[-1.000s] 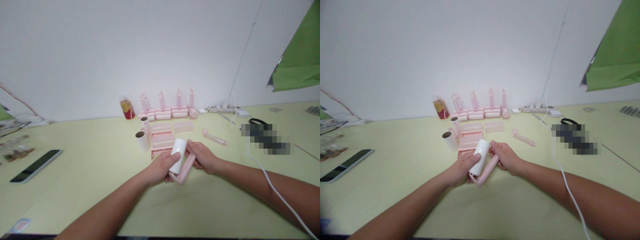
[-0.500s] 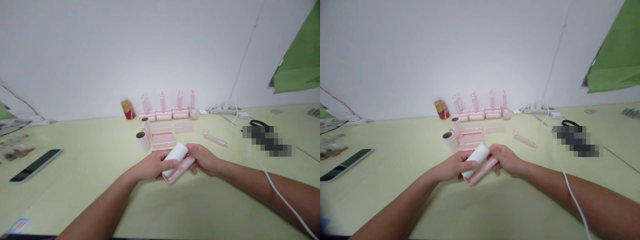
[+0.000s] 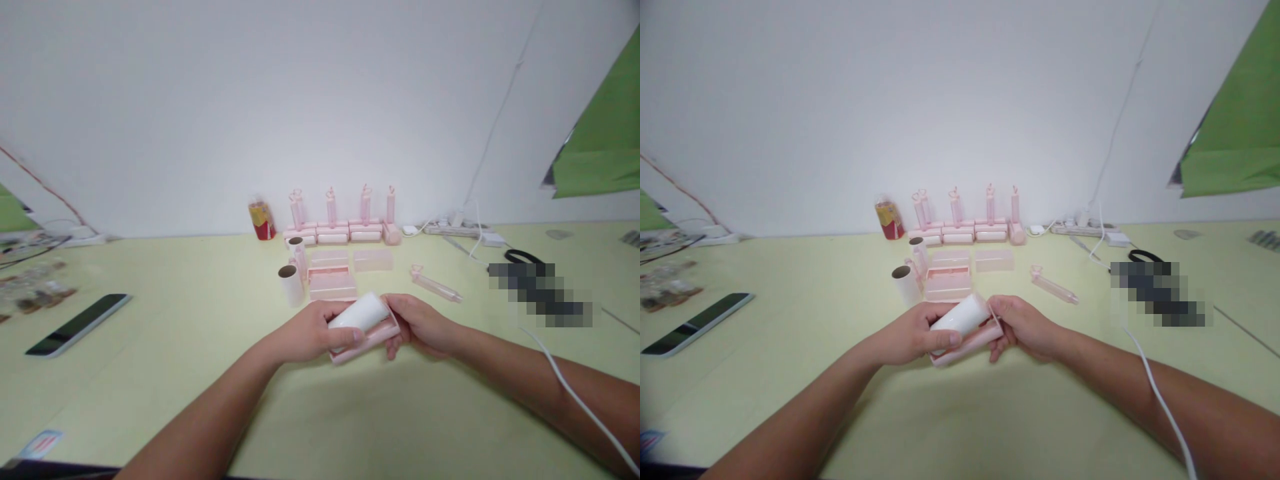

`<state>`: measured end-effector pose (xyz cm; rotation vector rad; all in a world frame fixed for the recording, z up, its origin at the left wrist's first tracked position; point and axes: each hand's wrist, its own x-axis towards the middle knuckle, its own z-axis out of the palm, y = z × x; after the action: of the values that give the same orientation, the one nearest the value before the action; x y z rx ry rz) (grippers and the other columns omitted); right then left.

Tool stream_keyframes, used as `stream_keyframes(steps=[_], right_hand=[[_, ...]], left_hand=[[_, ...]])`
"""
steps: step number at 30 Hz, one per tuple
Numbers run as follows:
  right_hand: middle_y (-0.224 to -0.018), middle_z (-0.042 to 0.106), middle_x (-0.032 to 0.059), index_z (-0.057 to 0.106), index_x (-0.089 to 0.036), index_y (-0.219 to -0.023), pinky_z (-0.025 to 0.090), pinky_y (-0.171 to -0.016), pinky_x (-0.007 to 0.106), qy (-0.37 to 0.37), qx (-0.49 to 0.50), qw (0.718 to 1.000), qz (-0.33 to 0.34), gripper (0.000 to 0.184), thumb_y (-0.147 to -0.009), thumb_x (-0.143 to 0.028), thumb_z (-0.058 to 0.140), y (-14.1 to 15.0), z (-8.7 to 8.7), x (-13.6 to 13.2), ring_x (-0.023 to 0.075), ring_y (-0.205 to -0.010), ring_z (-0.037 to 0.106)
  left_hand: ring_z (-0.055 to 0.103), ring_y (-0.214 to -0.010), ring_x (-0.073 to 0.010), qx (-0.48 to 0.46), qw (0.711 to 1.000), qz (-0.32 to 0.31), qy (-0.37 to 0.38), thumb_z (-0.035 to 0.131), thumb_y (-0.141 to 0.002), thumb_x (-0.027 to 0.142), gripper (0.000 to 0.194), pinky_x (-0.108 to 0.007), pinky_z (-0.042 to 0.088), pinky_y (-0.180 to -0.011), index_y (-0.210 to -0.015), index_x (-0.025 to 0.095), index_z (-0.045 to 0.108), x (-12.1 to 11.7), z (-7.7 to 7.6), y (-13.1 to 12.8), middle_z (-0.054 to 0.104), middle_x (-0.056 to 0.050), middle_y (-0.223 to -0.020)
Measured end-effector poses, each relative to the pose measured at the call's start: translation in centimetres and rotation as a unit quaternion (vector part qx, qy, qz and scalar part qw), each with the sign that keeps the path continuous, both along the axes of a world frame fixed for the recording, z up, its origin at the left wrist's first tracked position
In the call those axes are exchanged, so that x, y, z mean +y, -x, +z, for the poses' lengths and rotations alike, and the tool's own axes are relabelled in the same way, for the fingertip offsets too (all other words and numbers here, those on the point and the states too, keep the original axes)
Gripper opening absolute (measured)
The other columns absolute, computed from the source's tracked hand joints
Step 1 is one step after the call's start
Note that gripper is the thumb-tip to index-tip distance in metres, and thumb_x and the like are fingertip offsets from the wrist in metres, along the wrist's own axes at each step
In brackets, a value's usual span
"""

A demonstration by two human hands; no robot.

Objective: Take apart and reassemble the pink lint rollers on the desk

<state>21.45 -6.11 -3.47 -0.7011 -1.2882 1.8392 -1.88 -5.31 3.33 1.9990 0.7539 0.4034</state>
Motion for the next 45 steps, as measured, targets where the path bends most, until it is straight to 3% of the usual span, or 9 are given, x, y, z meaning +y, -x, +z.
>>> stream_keyframes(steps=[3,7,14,24,29,35,38,45], right_hand=[[-0.084,0.067,0.0103,0.063,-0.008,-0.108,0.061,-0.061,0.033,0.034,-0.001,0.998,0.053,0.049,-0.089,-0.053,0.059,-0.7,0.1,-1.0,0.0171,-0.07,0.066],[-0.089,0.068,0.0123,0.063,-0.007,-0.107,0.06,-0.065,0.03,0.056,-0.006,0.996,0.075,0.048,-0.088,-0.051,0.062,-1.8,-0.5,-2.1,0.0151,-0.072,0.066],[-0.083,0.067,0.0072,0.057,-0.014,-0.103,0.06,-0.053,0.032,0.047,-0.031,0.998,0.042,0.038,-0.089,-0.049,0.061,-3.0,-1.1,-1.9,0.0196,-0.069,0.07],[-0.077,0.068,0.0084,0.058,-0.01,-0.102,0.058,-0.054,0.029,0.051,-0.011,0.998,0.044,0.048,-0.083,-0.054,0.066,-2.9,-2.0,-1.0,0.0167,-0.062,0.068],[-0.072,0.068,0.0069,0.058,-0.01,-0.094,0.055,-0.055,0.026,0.011,-0.034,0.998,0.051,0.052,-0.078,-0.058,0.069,-2.9,-2.1,-1.2,0.015,-0.059,0.066],[-0.07,0.066,0.0047,0.058,-0.012,-0.09,0.049,-0.053,0.023,-0.044,-0.067,0.996,0.036,0.053,-0.081,-0.064,0.063,-2.8,-2.3,-1.6,0.0124,-0.055,0.061],[-0.069,0.065,0.0051,0.059,-0.011,-0.088,0.047,-0.052,0.023,-0.07,-0.09,0.993,0.033,0.061,-0.083,-0.071,0.052,-2.6,-2.1,-1.8,0.0122,-0.052,0.059],[-0.067,0.063,0.0033,0.06,-0.011,-0.089,0.046,-0.052,0.023,-0.081,-0.118,0.989,0.042,0.066,-0.078,-0.075,0.054,-2.6,-1.8,-1.7,0.0119,-0.051,0.058]], left_hand=[[0.056,-0.078,-0.0164,0.008,1.0,-0.008,-0.011,0.065,-0.081,0.05,0.041,-0.022,0.041,-0.067,-0.102,0.015,0.068,-0.5,0.3,0.0,0.065,-0.003,-0.091],[0.053,-0.067,-0.0135,0.061,0.997,-0.009,-0.036,0.065,-0.079,0.053,0.04,-0.02,0.035,-0.056,-0.09,0.015,0.068,-1.2,0.1,-0.5,0.063,-0.001,-0.079],[0.057,-0.075,-0.0159,0.07,0.994,-0.011,-0.081,0.054,-0.088,0.056,0.043,-0.022,0.038,-0.063,-0.101,0.017,0.065,-1.1,-1.2,-1.2,0.065,-0.002,-0.088],[0.057,-0.079,-0.0184,0.098,0.986,0.022,-0.136,0.053,-0.087,0.059,0.048,-0.024,0.038,-0.065,-0.107,0.016,0.06,-0.7,-2.3,-1.4,0.064,-0.005,-0.094],[0.055,-0.079,-0.0192,0.096,0.975,0.041,-0.198,0.051,-0.087,0.06,0.048,-0.026,0.039,-0.067,-0.104,0.016,0.06,-0.9,-2.9,-1.7,0.062,-0.006,-0.091],[0.058,-0.087,-0.0227,0.106,0.963,0.014,-0.246,0.049,-0.088,0.061,0.051,-0.028,0.041,-0.074,-0.118,0.021,0.058,-1.6,-2.5,-2.2,0.064,-0.008,-0.1],[0.058,-0.086,-0.0229,0.123,0.959,0.007,-0.256,0.048,-0.089,0.061,0.05,-0.028,0.041,-0.073,-0.117,0.021,0.059,-1.9,-2.2,-2.3,0.064,-0.008,-0.101],[0.059,-0.083,-0.0219,0.132,0.955,-0.004,-0.264,0.048,-0.088,0.062,0.049,-0.027,0.041,-0.071,-0.114,0.021,0.061,-1.7,-2.1,-2.2,0.065,-0.007,-0.097]])
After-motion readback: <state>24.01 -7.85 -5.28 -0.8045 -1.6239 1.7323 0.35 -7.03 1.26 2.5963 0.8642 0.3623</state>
